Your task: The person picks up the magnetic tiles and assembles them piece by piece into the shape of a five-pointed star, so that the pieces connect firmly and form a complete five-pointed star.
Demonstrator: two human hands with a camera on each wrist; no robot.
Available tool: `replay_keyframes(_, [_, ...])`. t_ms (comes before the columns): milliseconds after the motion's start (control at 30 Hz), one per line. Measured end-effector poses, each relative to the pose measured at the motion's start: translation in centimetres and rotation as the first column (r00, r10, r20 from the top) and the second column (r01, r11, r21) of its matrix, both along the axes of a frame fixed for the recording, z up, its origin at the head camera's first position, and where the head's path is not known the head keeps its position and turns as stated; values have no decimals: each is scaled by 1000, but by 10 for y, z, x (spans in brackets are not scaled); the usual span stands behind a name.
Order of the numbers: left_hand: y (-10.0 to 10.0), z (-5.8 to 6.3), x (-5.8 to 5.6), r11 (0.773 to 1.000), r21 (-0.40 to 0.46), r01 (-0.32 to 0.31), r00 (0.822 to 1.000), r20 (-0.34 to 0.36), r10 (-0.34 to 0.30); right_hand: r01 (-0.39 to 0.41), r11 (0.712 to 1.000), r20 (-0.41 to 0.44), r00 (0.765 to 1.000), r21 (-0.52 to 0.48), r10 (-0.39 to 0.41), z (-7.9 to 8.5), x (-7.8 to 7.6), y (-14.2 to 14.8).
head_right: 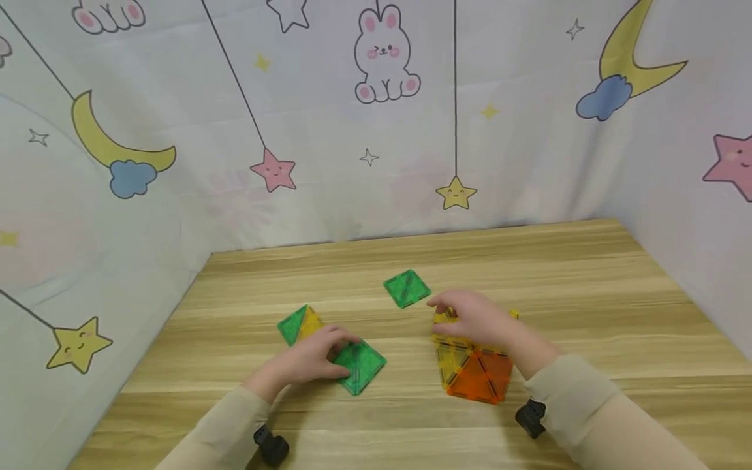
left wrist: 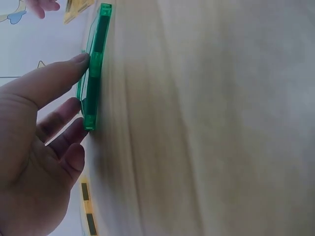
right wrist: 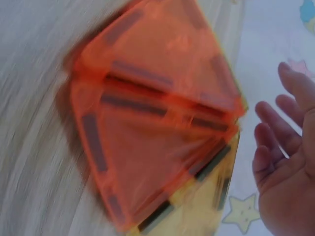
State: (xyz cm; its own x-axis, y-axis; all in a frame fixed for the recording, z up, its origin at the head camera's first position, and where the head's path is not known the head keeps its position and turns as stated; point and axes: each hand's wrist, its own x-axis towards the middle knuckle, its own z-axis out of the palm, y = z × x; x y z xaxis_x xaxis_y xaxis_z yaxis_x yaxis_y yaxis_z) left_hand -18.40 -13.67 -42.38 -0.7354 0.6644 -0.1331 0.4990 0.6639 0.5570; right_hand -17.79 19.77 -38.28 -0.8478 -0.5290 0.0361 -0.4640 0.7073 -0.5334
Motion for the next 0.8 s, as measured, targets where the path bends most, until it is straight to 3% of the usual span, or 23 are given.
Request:
replay_keyframes(333, [3,0,-3,999,51,-1,998,60,-2,-94,995,37,995,17,93,-1,7,-34])
replay_keyframes(467, [-3,0,-2,998,60,11,998,67,-15,-107,994,82,991,-10,108,-9,11,-47])
replay_keyframes(800, [-16,-4,2,1000,3,26,998,52,-26,-128,990,58,991,61,124,-30,22,-86])
